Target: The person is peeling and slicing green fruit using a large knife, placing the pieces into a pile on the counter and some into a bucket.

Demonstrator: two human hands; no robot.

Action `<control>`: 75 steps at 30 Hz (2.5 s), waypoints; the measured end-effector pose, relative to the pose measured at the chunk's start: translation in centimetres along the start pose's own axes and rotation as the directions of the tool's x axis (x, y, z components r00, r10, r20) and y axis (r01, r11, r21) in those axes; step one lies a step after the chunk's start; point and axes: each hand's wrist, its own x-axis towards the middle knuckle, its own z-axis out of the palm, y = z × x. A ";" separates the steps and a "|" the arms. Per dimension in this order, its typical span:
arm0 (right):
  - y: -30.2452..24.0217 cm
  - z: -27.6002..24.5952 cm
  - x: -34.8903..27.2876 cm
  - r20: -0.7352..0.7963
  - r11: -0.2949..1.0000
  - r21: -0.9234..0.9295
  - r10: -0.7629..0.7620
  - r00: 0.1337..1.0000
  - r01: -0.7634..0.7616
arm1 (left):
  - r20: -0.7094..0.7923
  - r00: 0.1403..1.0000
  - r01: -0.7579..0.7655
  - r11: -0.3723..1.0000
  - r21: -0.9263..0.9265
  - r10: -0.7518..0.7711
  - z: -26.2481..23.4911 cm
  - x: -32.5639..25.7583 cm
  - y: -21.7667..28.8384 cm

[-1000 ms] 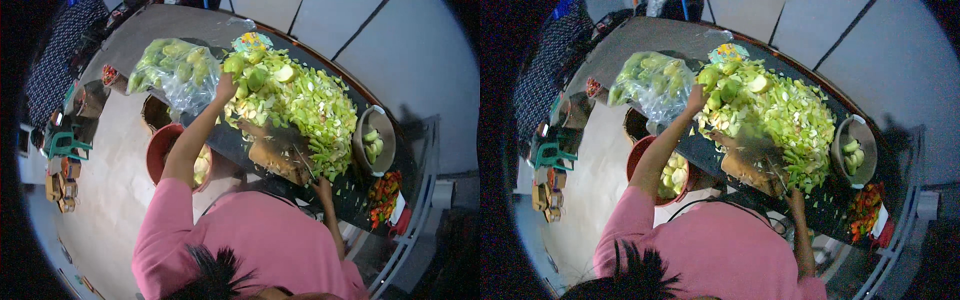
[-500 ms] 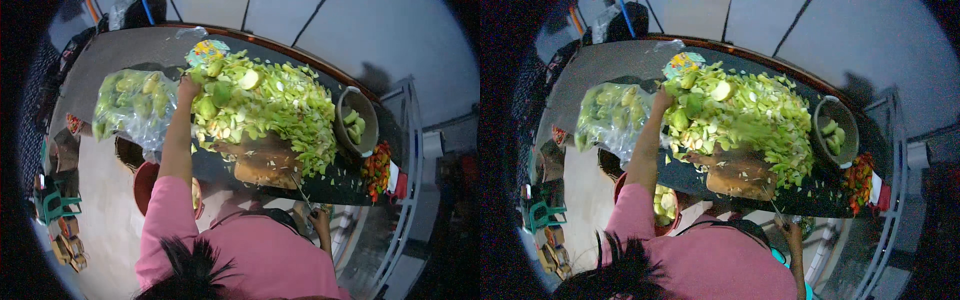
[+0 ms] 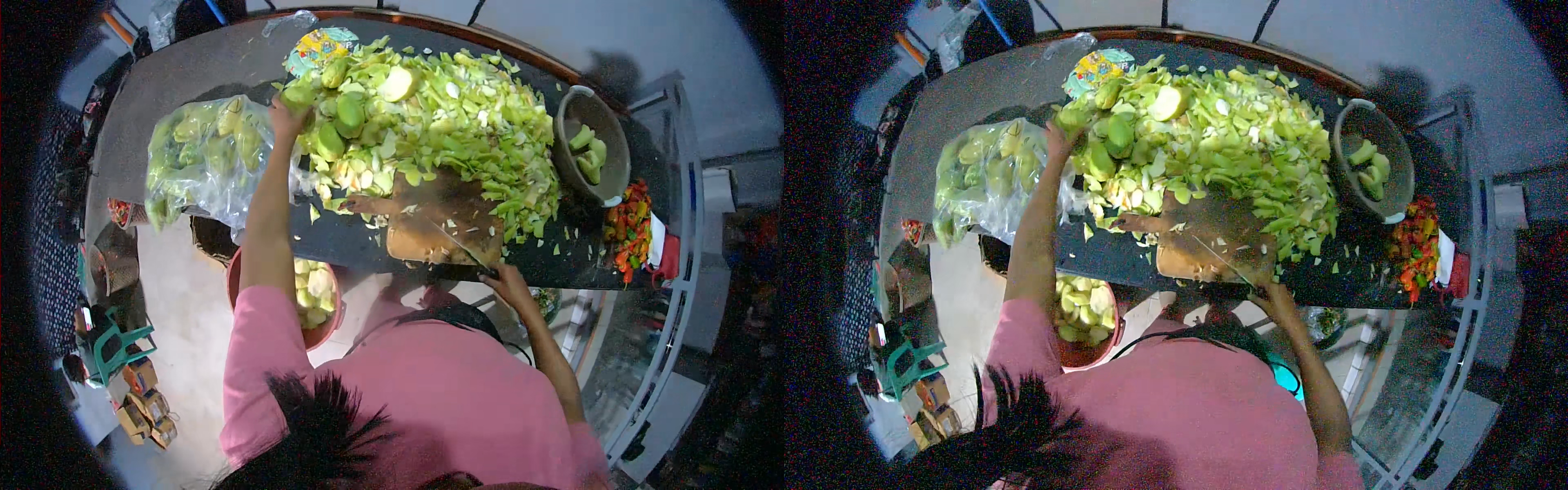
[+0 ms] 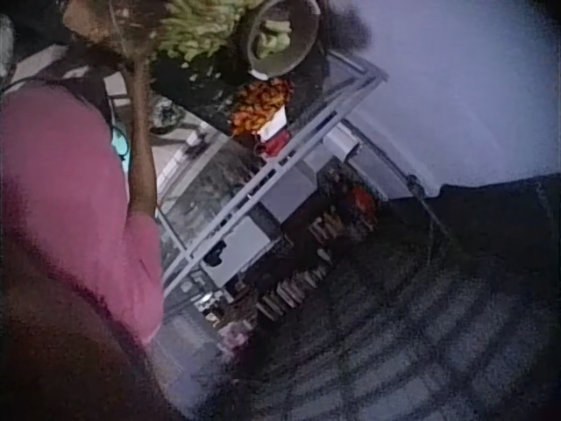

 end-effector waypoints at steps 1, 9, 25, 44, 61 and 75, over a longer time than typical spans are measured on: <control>-1.1 -0.3 1.2 -0.004 0.998 0.006 -0.064 0.998 0.065 | -0.082 0.992 -0.102 0.989 -0.111 0.093 -0.6 -0.1 -0.5; 0.0 -3.5 13.4 -0.130 0.998 0.025 -0.060 0.990 0.064 | 0.321 0.946 0.214 0.642 -0.736 0.053 -11.1 -8.8 8.6; 11.5 -3.5 4.5 0.082 0.946 0.321 0.026 0.996 -0.051 | 0.403 0.914 0.267 0.691 -0.672 0.039 -1.0 -31.4 15.1; 17.2 -3.6 1.4 0.132 0.973 0.229 -0.072 0.989 0.040 | 0.074 0.919 -0.393 0.916 0.079 0.387 -2.4 -32.7 22.3; 13.4 -3.2 11.1 -0.050 0.944 0.142 -0.294 0.954 0.298 | 0.282 0.916 -0.269 0.959 -0.090 0.283 -5.1 -35.3 20.6; 9.3 -6.2 4.7 -0.185 0.932 0.271 -0.193 0.964 0.239 | 0.449 0.846 -0.364 0.927 0.096 0.286 -2.3 -33.3 20.9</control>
